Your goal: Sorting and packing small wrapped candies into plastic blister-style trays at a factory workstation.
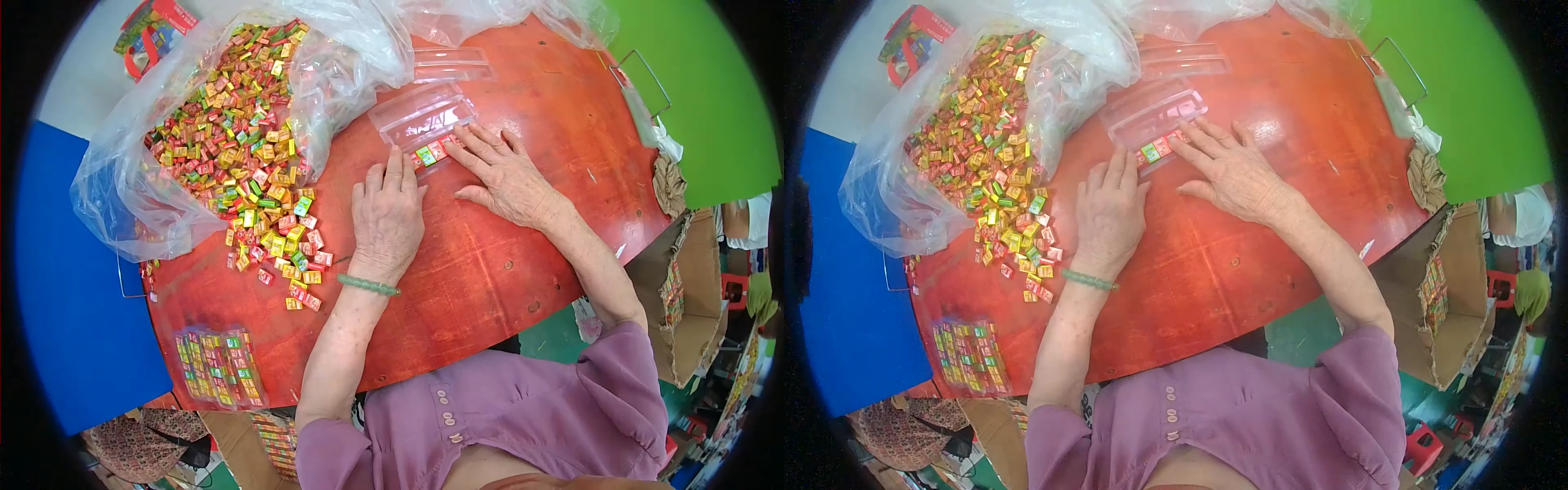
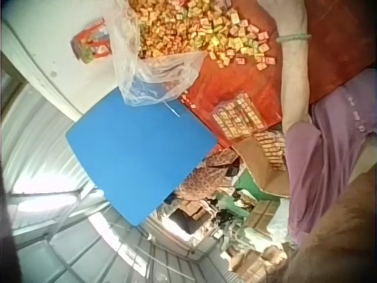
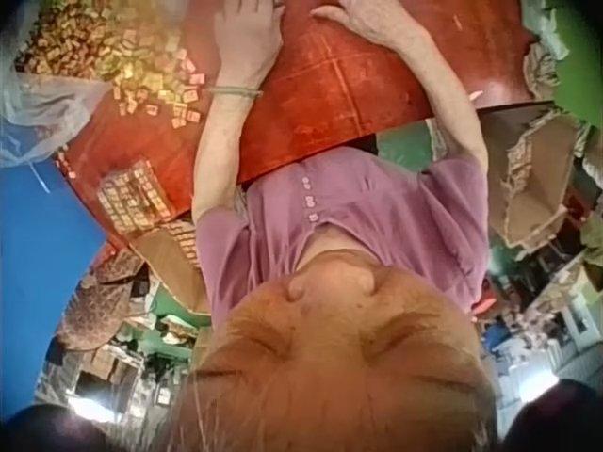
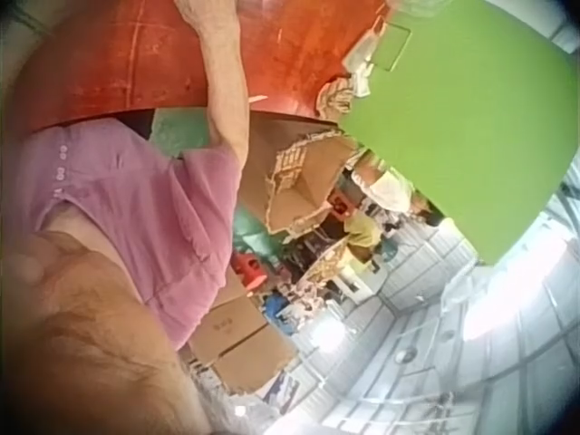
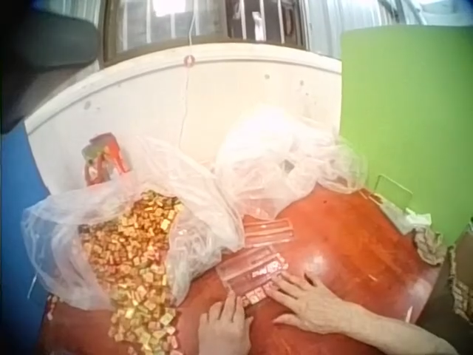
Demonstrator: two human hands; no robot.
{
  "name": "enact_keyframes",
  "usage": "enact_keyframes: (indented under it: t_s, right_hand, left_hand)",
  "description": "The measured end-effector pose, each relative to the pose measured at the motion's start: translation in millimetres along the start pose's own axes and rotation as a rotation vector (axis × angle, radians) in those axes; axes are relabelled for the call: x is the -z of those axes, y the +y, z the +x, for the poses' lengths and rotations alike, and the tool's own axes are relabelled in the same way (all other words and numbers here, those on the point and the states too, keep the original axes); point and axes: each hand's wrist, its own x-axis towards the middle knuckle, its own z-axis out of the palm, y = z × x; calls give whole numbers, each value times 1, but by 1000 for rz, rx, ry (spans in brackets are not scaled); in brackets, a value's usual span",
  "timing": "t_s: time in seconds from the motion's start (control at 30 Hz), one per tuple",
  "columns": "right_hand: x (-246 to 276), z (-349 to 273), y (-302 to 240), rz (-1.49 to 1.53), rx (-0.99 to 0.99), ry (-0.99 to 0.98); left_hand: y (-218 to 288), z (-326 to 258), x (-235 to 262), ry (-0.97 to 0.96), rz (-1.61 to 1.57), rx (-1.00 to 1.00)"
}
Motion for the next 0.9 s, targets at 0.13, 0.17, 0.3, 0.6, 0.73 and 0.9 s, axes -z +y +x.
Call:
enact_keyframes:
  t_s: [0.13,0.17,0.3,0.6,0.73,0.9]
  right_hand:
    - [1,-4,-4,-6,-4,-7]
    - [1,-6,-5,-9,-8,-10]
    - [6,-16,-15,-2,-20,-33]
    - [12,-50,-41,25,-7,-66]
    - [12,-63,-54,32,-19,-85]
    - [10,-80,-67,12,-10,-79]
  left_hand:
    - [0,-4,-3,16,-39,-28]
    - [0,-6,-3,22,-80,-28]
    - [3,-12,5,6,-314,52]
    - [-1,-47,22,-63,-330,31]
    - [8,-60,30,-122,-128,-19]
    - [22,-71,47,-177,32,-46]
